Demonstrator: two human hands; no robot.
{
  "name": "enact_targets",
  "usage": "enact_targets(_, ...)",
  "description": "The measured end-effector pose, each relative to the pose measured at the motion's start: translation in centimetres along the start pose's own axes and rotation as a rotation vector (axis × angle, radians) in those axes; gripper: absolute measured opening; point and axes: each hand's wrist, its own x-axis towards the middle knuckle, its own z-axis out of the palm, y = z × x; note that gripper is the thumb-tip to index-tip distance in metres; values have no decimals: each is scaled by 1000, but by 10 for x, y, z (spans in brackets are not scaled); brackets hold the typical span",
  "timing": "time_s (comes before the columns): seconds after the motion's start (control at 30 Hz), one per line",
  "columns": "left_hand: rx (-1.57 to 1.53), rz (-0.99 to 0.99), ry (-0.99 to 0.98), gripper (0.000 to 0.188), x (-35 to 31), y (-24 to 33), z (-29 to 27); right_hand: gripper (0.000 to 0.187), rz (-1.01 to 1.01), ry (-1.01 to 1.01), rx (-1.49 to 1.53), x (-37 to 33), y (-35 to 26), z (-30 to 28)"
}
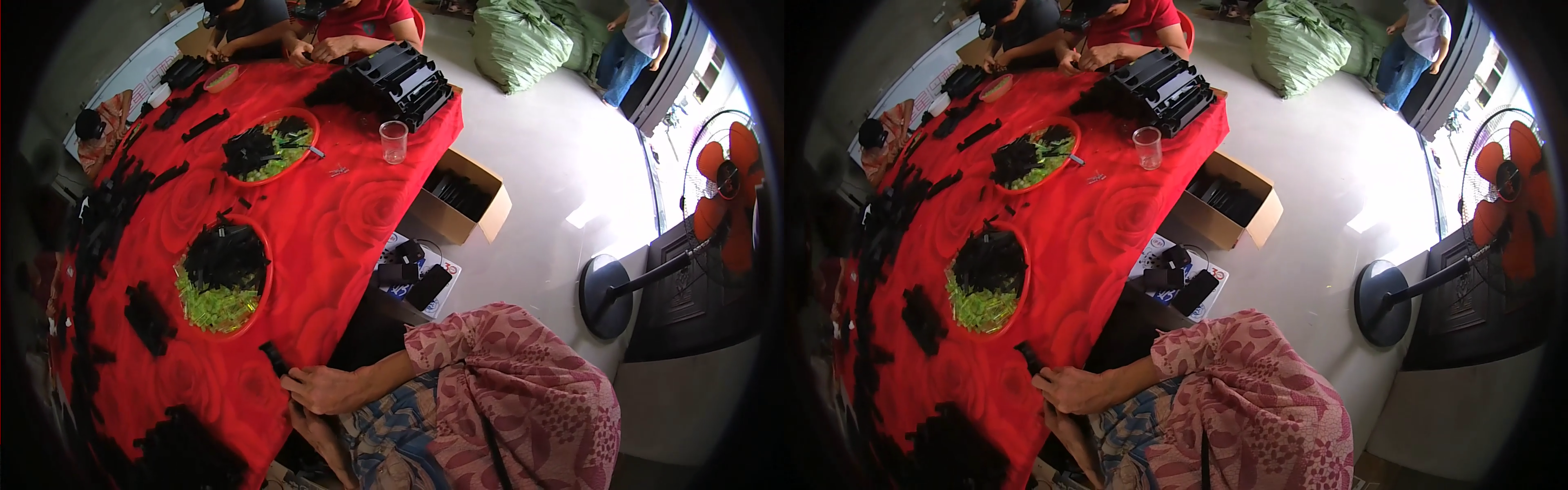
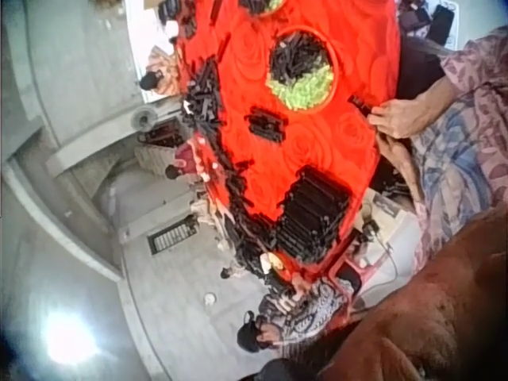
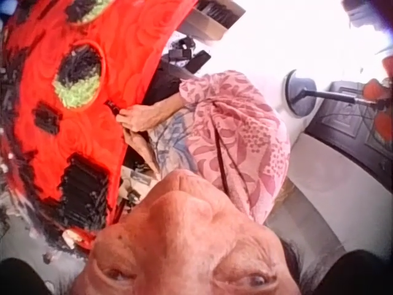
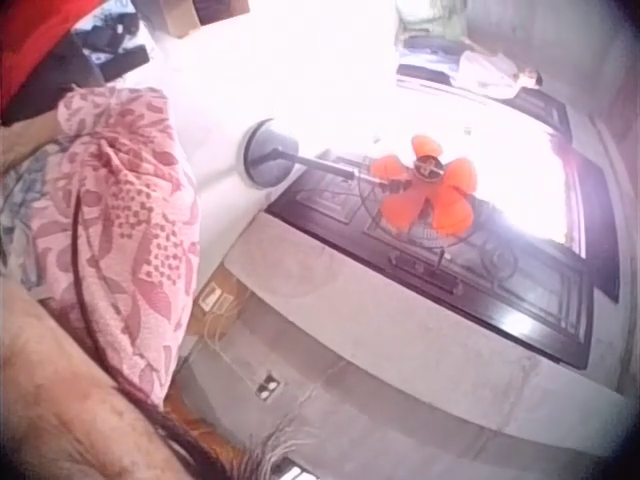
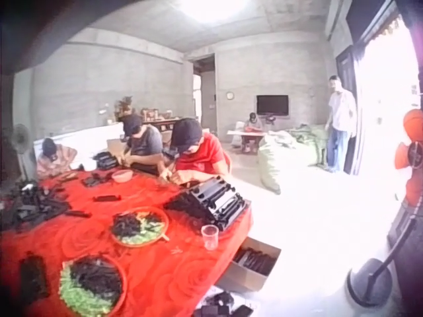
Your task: The person assembles plastic cartridge housings by hand, inserting small plastic parts and springs into the housings.
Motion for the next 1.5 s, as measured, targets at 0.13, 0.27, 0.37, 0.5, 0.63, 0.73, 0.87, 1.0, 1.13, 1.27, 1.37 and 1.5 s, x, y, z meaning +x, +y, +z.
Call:
enact_targets(0.13, 18, 43, 84, 40, 1, -6, 4, 30, 4, 11, 50, 0, 0, 5)
enact_targets(0.27, 16, 58, 51, 40, -5, 0, 4, 30, -13, 16, 60, -1, -1, 5)
enact_targets(0.37, 129, 29, 2, 42, 1, -5, -8, 29, 19, -25, 101, -2, 2, 4)
enact_targets(0.5, 139, 107, -21, 41, -5, 1, -9, 36, 57, -169, 158, 16, 9, -41)
enact_targets(0.63, 357, 150, -144, 36, -5, -7, -37, 35, -37, -116, 90, 17, 19, -44)
enact_targets(0.73, 707, 263, -235, 33, -13, 18, -41, 26, -80, -294, 203, 13, 22, -33)
enact_targets(0.87, 859, 271, -268, 19, -32, 44, -35, 30, -132, -584, 211, 3, 14, -14)
enact_targets(1.0, 1007, 134, -388, 42, -31, 24, -51, 29, -63, -654, 355, -3, 13, -20)
enact_targets(1.13, 1016, 157, -381, 40, -33, 33, -47, 25, -3, -652, 451, -7, 19, -25)
enact_targets(1.27, 1009, 275, -309, 29, -36, 31, -47, 30, 61, -732, 502, -2, 11, -20)
enact_targets(1.37, 1002, 218, -207, 19, -38, 28, -36, 31, 70, -648, 460, -3, 5, -30)
enact_targets(1.5, 1012, 169, -193, 22, -33, 30, -29, 28, 78, -630, 468, -8, 7, -31)
